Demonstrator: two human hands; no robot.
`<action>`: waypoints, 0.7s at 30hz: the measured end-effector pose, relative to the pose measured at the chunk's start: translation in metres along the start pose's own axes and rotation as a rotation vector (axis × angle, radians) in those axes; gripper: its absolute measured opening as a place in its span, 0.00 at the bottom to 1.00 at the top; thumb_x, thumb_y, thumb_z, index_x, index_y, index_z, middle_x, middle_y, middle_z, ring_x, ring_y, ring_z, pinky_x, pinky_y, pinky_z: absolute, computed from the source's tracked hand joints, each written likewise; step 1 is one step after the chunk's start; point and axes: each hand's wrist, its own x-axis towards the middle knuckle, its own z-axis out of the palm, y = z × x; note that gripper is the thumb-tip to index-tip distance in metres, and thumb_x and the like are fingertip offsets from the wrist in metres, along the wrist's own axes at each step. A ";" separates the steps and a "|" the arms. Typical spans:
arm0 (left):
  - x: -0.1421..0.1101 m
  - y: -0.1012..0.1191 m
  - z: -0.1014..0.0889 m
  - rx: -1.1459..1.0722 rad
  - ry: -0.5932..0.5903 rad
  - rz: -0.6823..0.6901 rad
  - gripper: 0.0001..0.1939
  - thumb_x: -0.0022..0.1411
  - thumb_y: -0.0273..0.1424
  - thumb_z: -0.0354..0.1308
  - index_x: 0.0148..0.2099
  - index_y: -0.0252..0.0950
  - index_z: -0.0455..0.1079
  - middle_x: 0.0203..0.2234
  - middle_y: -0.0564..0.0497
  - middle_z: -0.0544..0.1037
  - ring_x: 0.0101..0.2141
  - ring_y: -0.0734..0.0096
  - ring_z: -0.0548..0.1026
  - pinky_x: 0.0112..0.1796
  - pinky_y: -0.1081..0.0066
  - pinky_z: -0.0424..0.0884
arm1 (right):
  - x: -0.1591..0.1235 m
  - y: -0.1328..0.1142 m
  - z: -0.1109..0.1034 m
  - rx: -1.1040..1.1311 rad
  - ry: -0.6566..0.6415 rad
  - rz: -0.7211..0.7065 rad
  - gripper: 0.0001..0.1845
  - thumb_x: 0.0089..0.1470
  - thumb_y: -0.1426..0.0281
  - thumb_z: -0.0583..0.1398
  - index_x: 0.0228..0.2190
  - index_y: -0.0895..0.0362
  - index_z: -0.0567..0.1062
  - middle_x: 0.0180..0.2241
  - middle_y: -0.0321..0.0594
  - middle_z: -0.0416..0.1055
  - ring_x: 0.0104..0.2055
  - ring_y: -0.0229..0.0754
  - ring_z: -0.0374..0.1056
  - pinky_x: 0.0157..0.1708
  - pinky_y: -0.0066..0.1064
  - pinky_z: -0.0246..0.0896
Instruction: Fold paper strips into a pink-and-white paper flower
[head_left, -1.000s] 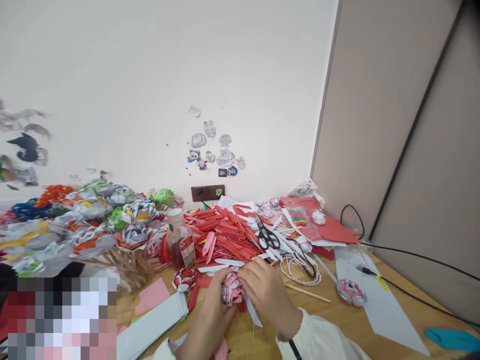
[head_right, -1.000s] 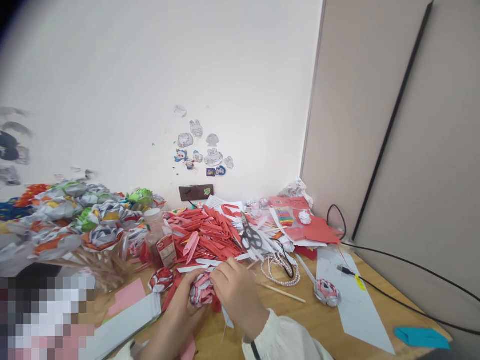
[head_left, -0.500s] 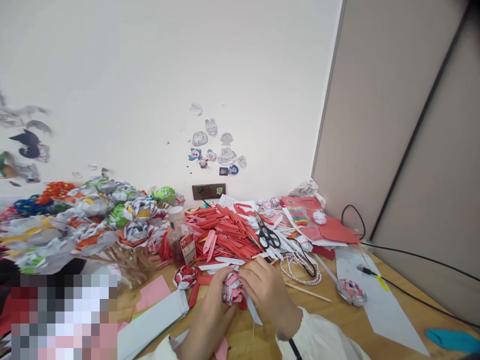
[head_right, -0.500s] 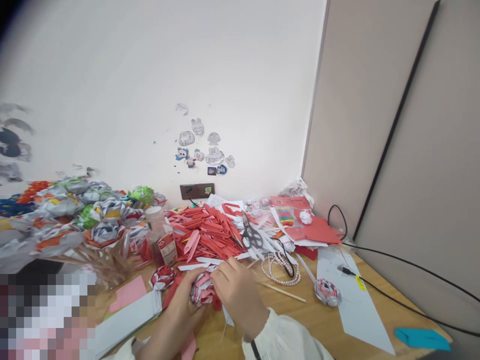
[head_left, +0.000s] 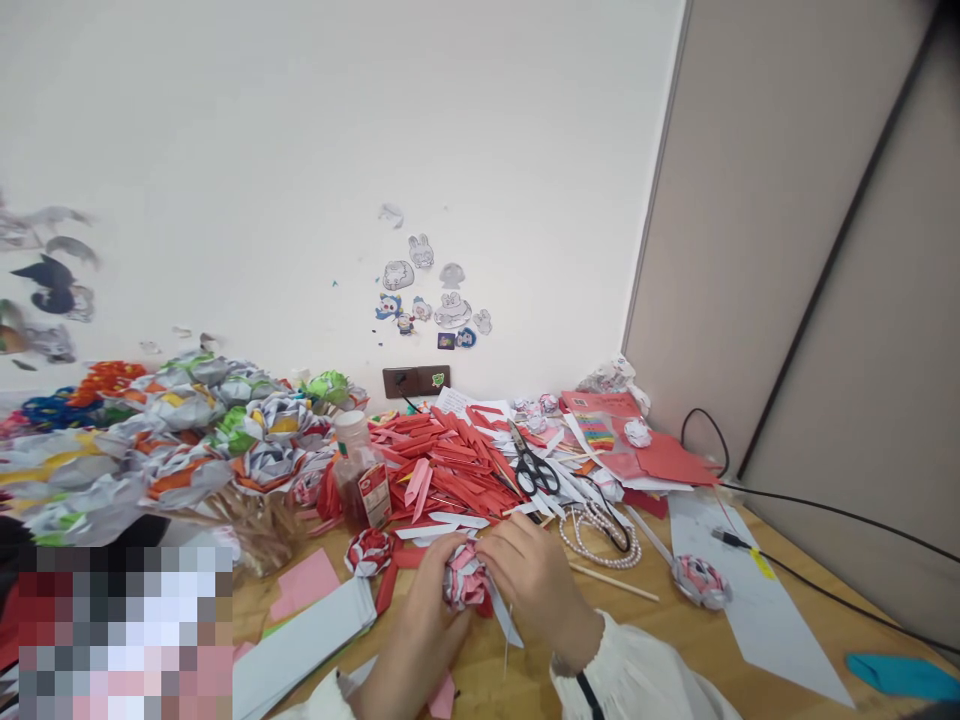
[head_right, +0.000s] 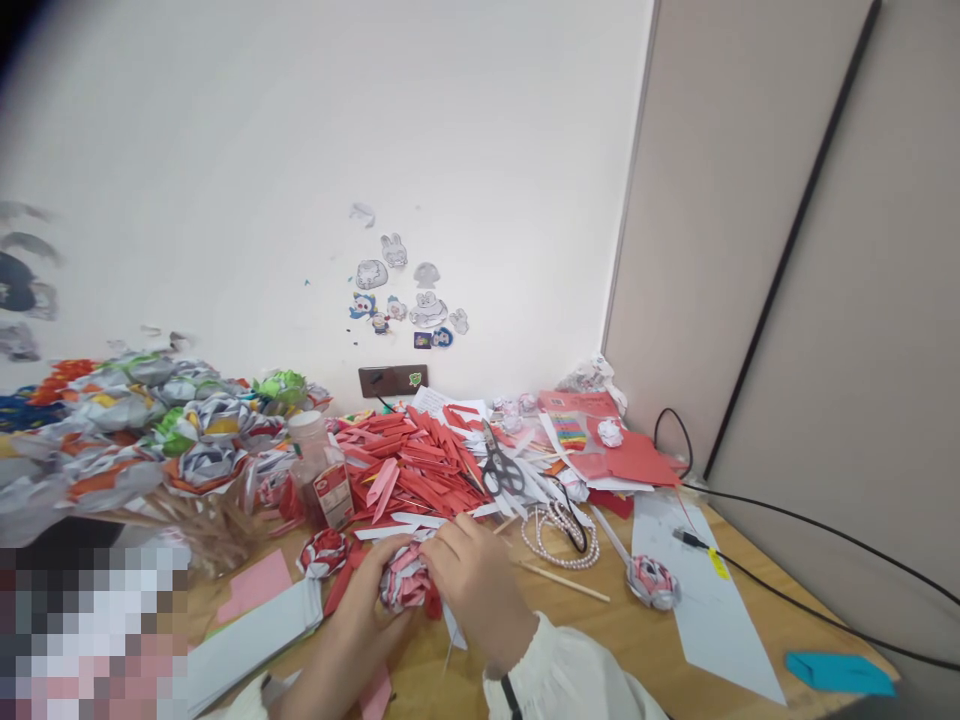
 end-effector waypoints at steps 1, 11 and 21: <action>0.000 -0.001 0.000 -0.005 -0.005 0.001 0.29 0.45 0.15 0.47 0.51 0.36 0.60 0.46 0.43 0.72 0.48 0.60 0.71 0.49 0.58 0.67 | 0.000 0.001 0.001 0.007 -0.016 -0.012 0.16 0.64 0.72 0.47 0.31 0.58 0.72 0.27 0.40 0.69 0.30 0.42 0.59 0.28 0.33 0.54; 0.003 -0.011 0.003 -0.171 0.051 -0.137 0.32 0.47 0.20 0.53 0.56 0.37 0.57 0.53 0.41 0.67 0.53 0.56 0.67 0.52 0.54 0.62 | 0.003 0.003 -0.009 0.342 0.101 0.262 0.09 0.59 0.72 0.53 0.35 0.56 0.74 0.32 0.40 0.72 0.35 0.42 0.65 0.35 0.32 0.58; 0.007 -0.011 0.002 -0.250 0.155 -0.262 0.26 0.42 0.26 0.63 0.46 0.36 0.62 0.41 0.45 0.74 0.43 0.54 0.74 0.43 0.56 0.70 | 0.006 -0.003 -0.001 0.537 -0.063 0.482 0.07 0.48 0.79 0.61 0.29 0.56 0.77 0.28 0.35 0.73 0.30 0.38 0.67 0.32 0.27 0.58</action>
